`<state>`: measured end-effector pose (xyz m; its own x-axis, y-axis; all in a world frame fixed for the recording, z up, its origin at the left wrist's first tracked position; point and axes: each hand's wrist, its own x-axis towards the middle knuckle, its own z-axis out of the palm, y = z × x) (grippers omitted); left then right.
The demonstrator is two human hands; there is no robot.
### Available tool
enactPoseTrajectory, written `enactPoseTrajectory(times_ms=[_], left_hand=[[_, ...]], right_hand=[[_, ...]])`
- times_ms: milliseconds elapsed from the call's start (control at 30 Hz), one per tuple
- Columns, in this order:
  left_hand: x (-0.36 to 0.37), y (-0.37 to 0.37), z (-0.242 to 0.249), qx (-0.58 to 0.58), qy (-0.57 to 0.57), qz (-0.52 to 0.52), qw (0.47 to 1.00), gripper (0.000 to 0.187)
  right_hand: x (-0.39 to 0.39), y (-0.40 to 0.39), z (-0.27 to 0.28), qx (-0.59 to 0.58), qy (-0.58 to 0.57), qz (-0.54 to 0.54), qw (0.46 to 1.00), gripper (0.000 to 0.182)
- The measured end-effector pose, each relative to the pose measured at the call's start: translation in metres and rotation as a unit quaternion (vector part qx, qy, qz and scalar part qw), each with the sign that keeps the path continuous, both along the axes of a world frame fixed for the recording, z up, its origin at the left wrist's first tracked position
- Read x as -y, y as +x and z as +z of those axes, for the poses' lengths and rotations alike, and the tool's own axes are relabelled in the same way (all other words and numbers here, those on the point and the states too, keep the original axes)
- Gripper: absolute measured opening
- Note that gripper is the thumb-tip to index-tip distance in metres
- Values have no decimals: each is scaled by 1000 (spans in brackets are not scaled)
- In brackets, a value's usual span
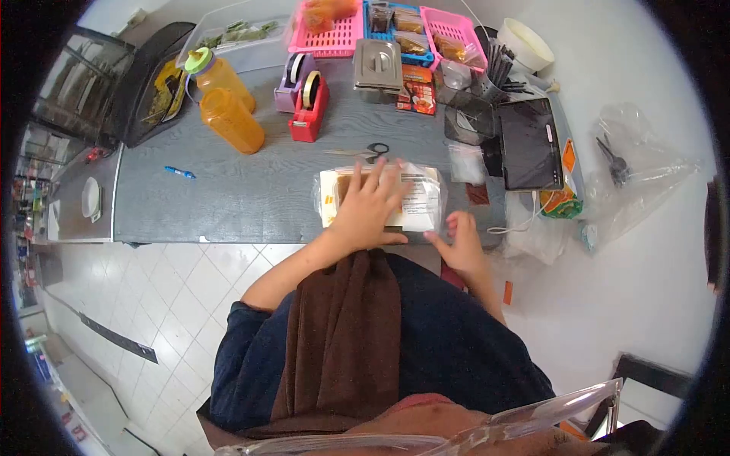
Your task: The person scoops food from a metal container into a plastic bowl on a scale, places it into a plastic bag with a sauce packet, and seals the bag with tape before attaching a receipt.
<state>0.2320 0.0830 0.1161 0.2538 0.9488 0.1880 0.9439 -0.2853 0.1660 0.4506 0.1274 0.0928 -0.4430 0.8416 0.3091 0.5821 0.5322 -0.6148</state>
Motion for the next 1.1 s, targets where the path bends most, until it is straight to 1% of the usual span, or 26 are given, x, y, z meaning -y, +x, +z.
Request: enactPoseTrajectory(times_ms=[33,133,167,233,267,333,367,400,433,467,533,567,600,667,767,867,967,1067,1100], left_hand=[[4,2,-3,57,51,-27,997,72],[11,13,-21,64,28,-33,997,52],[11,15,-24,74,77,-27,994,42],[9,15,-32,42,81,-28,995,43],[8,14,-36,26,83,-30,996,44],[8,11,-33,42,99,-41,993,40],[9,8,-31,49,107,-44,992,38],[11,3,-25,123,94,-47,987,36],[16,-4,-16,195,80,-49,976,33],[20,-12,-10,266,67,-52,960,30],[22,-32,-6,296,100,90,946,27],[21,-43,-7,309,114,158,931,25],[19,-53,-13,305,113,193,926,24],[10,-70,-36,294,117,266,911,23],[5,-76,-62,326,77,262,905,18],[1,-78,-65,426,25,239,872,18],[0,-77,-56,432,82,195,877,18],[9,-70,-37,506,54,197,838,16],[13,-69,-31,533,39,195,822,16]], right_hand=[[4,5,-7,12,-30,-5,999,23],[10,14,0,93,-226,-6,970,25],[9,14,9,43,-289,-10,956,26],[4,9,31,-57,-410,-19,910,28],[0,5,34,-83,-408,-22,909,26],[-8,-4,37,-132,-402,-24,905,23],[-7,-10,43,-65,-302,-38,950,21],[-4,-17,50,3,-196,-50,979,19],[-2,-25,57,72,-88,-60,992,17],[-1,-33,63,38,-54,-27,997,14],[-2,-51,73,-32,13,35,999,10],[-3,-63,73,-45,-14,92,995,7],[-6,-78,72,-58,-41,149,986,6],[-23,-108,58,35,78,229,970,21],[-46,-134,23,161,99,214,958,29],[-63,-149,18,289,4,227,930,27],[-68,-147,22,239,0,259,936,25],[-67,-139,35,194,-48,258,945,25],[-66,-135,37,168,-40,271,947,24]])
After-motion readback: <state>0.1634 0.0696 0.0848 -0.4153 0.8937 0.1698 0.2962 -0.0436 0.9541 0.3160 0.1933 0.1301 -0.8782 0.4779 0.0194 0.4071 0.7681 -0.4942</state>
